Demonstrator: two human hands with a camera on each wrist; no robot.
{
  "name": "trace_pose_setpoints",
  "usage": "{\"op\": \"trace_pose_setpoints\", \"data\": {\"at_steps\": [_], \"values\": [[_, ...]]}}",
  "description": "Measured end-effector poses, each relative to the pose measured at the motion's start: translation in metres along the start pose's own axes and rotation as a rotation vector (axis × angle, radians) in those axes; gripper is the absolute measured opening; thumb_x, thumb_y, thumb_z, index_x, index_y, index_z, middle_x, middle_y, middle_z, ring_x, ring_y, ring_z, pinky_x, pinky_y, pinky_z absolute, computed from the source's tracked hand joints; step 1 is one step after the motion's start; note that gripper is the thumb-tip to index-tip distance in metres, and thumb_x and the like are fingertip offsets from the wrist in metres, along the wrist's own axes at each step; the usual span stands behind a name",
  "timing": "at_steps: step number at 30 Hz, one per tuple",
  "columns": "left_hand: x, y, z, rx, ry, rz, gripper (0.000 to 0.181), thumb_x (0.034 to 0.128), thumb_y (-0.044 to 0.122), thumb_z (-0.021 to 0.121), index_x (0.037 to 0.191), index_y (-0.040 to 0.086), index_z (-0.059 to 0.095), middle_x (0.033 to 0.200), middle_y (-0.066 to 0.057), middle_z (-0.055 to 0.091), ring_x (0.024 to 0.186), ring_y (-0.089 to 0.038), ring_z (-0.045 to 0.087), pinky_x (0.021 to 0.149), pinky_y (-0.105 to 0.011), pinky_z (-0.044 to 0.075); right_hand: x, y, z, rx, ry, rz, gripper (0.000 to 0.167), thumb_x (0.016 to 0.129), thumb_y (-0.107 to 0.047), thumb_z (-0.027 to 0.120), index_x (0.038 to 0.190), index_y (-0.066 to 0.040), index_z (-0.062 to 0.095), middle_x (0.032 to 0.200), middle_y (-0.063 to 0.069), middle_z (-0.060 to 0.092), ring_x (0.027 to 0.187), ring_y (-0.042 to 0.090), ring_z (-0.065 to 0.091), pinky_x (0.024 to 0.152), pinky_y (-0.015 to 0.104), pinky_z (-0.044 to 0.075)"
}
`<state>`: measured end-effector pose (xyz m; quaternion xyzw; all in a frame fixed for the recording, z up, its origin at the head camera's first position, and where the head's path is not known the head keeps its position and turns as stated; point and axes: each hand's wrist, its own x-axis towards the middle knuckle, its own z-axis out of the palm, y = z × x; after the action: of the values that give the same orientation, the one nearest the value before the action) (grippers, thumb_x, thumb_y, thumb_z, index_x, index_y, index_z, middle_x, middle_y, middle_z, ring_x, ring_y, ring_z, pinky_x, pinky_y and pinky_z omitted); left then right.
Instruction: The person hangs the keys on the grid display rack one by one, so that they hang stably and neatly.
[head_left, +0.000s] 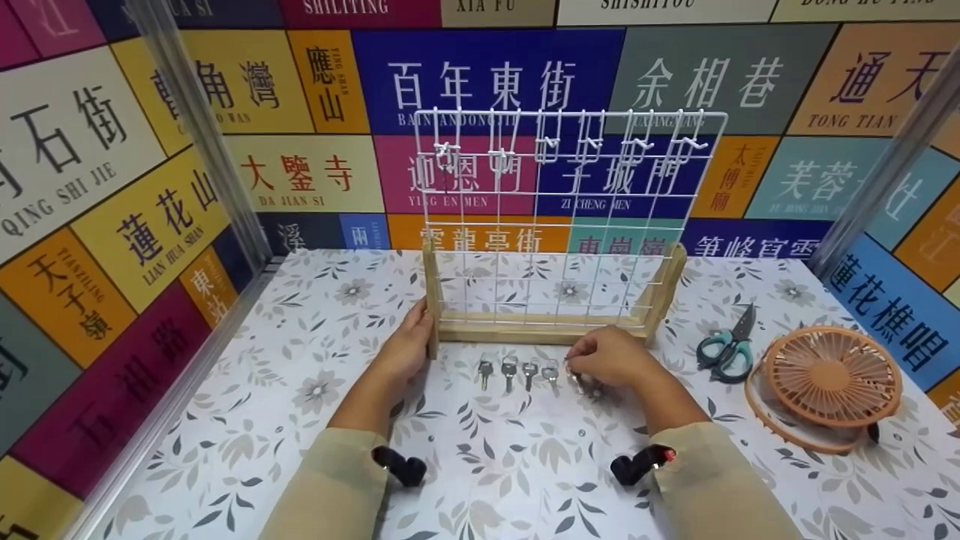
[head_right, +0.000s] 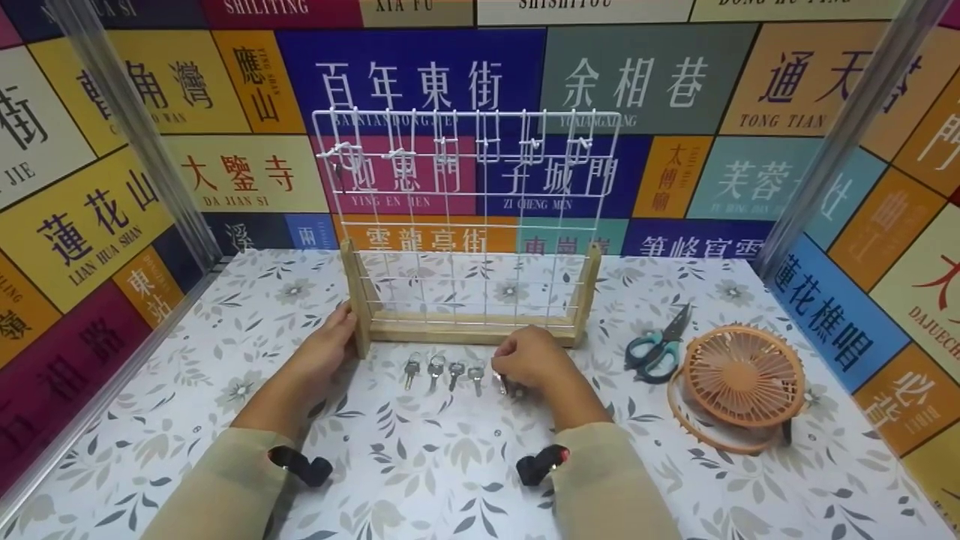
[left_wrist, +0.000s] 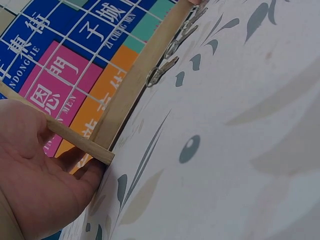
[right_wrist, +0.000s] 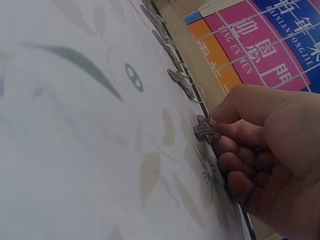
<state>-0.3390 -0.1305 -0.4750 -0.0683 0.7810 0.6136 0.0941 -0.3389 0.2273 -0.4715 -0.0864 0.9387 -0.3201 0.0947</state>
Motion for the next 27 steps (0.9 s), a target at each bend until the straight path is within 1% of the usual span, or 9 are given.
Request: {"op": "trace_pose_setpoints", "data": {"at_steps": [4, 7, 10, 13, 16, 18, 22, 24, 27], "values": [[-0.001, 0.0, 0.0, -0.014, -0.002, -0.012, 0.056, 0.1133, 0.057, 0.038, 0.168, 0.05, 0.026, 0.181, 0.004, 0.021, 0.17, -0.027, 0.01, 0.137, -0.06, 0.005, -0.001, 0.004, -0.002, 0.007, 0.046, -0.034, 0.016, 0.096, -0.026, 0.074, 0.102, -0.016, 0.084, 0.09, -0.001, 0.076, 0.084, 0.014, 0.064, 0.075, 0.029, 0.051], [-0.001, 0.0, -0.001, -0.025, -0.009, -0.008, 0.056, 0.1135, 0.056, 0.038, 0.168, 0.05, 0.026, 0.181, 0.005, 0.02, 0.17, -0.025, 0.008, 0.137, -0.059, 0.004, -0.001, 0.006, -0.003, 0.016, 0.05, -0.044, 0.017, 0.098, -0.026, 0.072, 0.102, -0.015, 0.084, 0.088, -0.001, 0.075, 0.083, 0.014, 0.064, 0.075, 0.029, 0.051], [-0.001, 0.0, -0.001, -0.028, -0.012, -0.006, 0.056, 0.1137, 0.056, 0.038, 0.168, 0.05, 0.025, 0.182, 0.004, 0.019, 0.17, -0.025, 0.008, 0.137, -0.059, 0.004, 0.0, 0.006, -0.002, 0.034, 0.046, -0.042, 0.017, 0.096, -0.026, 0.075, 0.104, -0.013, 0.083, 0.093, 0.0, 0.077, 0.085, 0.015, 0.064, 0.075, 0.029, 0.052], [-0.001, -0.001, -0.001, -0.021, -0.013, -0.008, 0.057, 0.1133, 0.057, 0.038, 0.168, 0.05, 0.025, 0.182, 0.004, 0.019, 0.17, -0.025, 0.008, 0.137, -0.059, 0.004, 0.001, 0.004, 0.0, 0.042, 0.042, -0.035, 0.025, 0.092, -0.029, 0.081, 0.11, -0.012, 0.082, 0.102, 0.004, 0.079, 0.091, 0.017, 0.067, 0.079, 0.031, 0.054], [-0.001, -0.001, -0.001, -0.02, -0.015, -0.008, 0.057, 0.113, 0.058, 0.038, 0.168, 0.049, 0.024, 0.181, 0.005, 0.019, 0.17, -0.025, 0.008, 0.137, -0.059, 0.004, 0.003, 0.001, 0.003, 0.022, 0.034, -0.015, 0.035, 0.09, -0.034, 0.085, 0.117, -0.012, 0.081, 0.109, 0.006, 0.079, 0.096, 0.019, 0.068, 0.085, 0.035, 0.056], [-0.001, -0.001, 0.0, -0.026, -0.021, -0.001, 0.058, 0.1132, 0.057, 0.038, 0.169, 0.049, 0.024, 0.181, 0.005, 0.019, 0.17, -0.025, 0.008, 0.137, -0.058, 0.004, 0.004, -0.001, 0.004, -0.003, 0.025, -0.002, 0.036, 0.09, -0.035, 0.085, 0.118, -0.012, 0.081, 0.111, 0.007, 0.079, 0.096, 0.019, 0.069, 0.086, 0.037, 0.058], [-0.001, 0.0, 0.0, -0.043, -0.031, 0.007, 0.057, 0.1142, 0.054, 0.037, 0.169, 0.047, 0.023, 0.181, 0.004, 0.02, 0.17, -0.024, 0.009, 0.137, -0.057, 0.006, 0.005, -0.005, 0.006, -0.011, 0.008, 0.025, 0.027, 0.091, -0.03, 0.085, 0.111, -0.013, 0.082, 0.105, 0.005, 0.08, 0.086, 0.017, 0.07, 0.077, 0.035, 0.058], [-0.001, 0.0, 0.0, -0.041, -0.029, -0.002, 0.056, 0.114, 0.055, 0.037, 0.169, 0.048, 0.024, 0.181, 0.004, 0.021, 0.17, -0.025, 0.009, 0.137, -0.058, 0.006, 0.004, -0.005, 0.006, 0.001, 0.005, 0.031, 0.022, 0.091, -0.028, 0.084, 0.108, -0.013, 0.083, 0.099, 0.004, 0.079, 0.08, 0.016, 0.069, 0.072, 0.032, 0.056], [-0.001, 0.001, 0.0, -0.029, -0.021, -0.014, 0.056, 0.1136, 0.057, 0.037, 0.168, 0.05, 0.024, 0.181, 0.005, 0.021, 0.17, -0.025, 0.009, 0.137, -0.059, 0.006, 0.004, -0.005, 0.006, 0.004, 0.016, 0.028, 0.017, 0.092, -0.027, 0.08, 0.104, -0.014, 0.083, 0.094, 0.002, 0.078, 0.075, 0.014, 0.067, 0.067, 0.029, 0.054]]}}
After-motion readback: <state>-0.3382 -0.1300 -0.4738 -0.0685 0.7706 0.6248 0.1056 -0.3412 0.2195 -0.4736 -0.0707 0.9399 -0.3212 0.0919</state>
